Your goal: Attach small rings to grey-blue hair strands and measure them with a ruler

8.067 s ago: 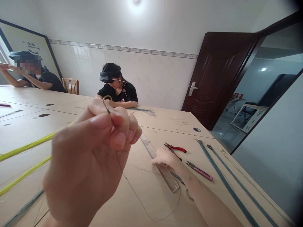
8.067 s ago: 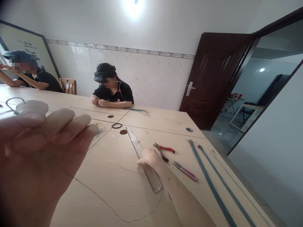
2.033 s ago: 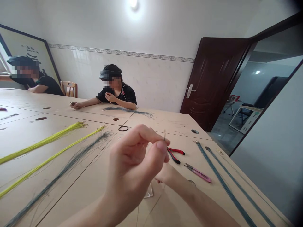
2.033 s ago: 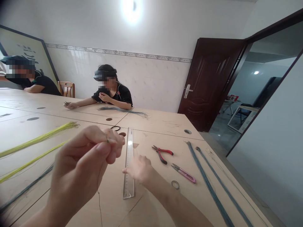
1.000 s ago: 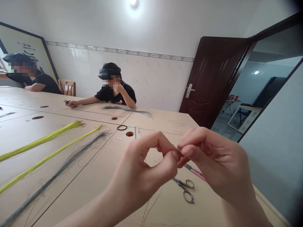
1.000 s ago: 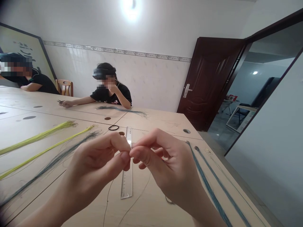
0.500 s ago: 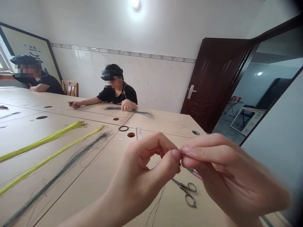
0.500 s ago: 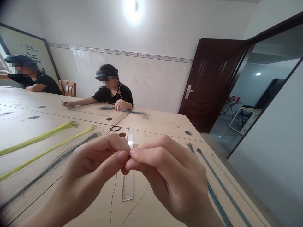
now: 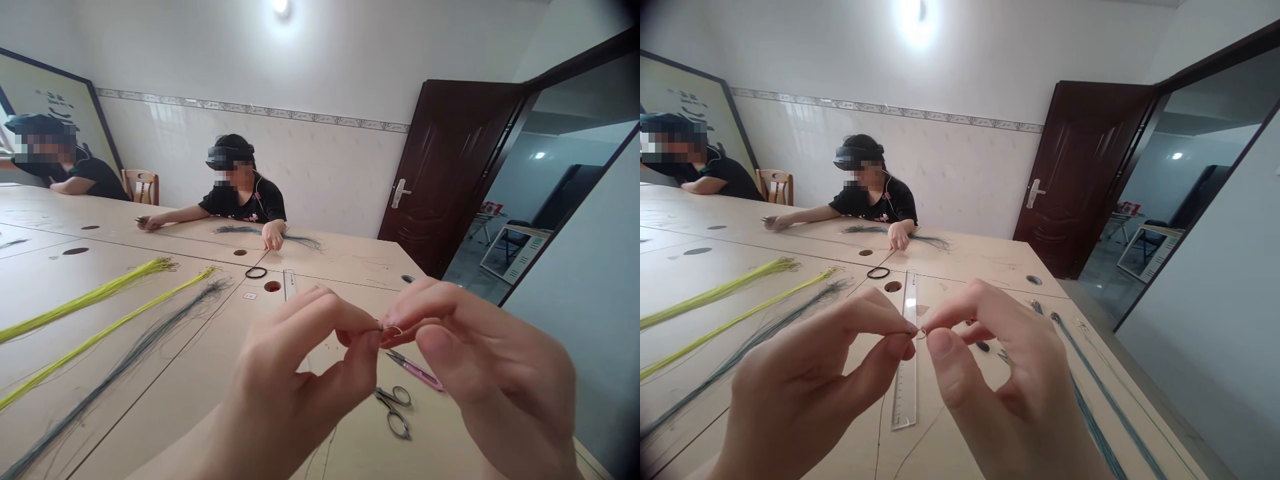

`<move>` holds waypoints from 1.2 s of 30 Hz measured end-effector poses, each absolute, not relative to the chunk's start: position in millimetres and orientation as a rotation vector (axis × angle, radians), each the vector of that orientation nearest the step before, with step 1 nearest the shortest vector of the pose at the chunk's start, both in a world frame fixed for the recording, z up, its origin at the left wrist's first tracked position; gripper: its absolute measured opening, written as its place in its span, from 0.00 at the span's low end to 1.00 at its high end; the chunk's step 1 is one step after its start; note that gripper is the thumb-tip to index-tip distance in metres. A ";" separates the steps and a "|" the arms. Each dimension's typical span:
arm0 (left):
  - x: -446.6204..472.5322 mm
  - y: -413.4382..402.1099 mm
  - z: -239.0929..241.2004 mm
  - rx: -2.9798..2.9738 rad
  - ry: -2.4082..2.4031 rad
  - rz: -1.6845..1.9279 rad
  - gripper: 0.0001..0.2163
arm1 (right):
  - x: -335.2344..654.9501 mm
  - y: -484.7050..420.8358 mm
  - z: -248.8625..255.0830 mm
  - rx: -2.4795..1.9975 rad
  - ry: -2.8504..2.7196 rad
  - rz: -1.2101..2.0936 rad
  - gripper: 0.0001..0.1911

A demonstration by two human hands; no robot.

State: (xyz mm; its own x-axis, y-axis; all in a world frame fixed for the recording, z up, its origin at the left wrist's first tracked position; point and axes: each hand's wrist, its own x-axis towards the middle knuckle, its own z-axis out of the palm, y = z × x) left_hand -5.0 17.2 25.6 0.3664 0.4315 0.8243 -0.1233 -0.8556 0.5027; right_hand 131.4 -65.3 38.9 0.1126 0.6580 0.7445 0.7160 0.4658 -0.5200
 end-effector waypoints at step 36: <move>-8.2 11.0 34.0 1.924 0.233 1.209 0.08 | 135.6 -71.0 39.2 -1.101 -1.804 -0.417 0.07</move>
State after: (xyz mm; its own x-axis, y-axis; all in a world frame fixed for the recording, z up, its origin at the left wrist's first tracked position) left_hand -8.2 11.0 34.0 0.5195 0.5421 0.6606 -0.2584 -0.6372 0.7261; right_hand 135.6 -71.0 39.2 -0.1455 0.5021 0.8525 0.8251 0.5370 -0.1755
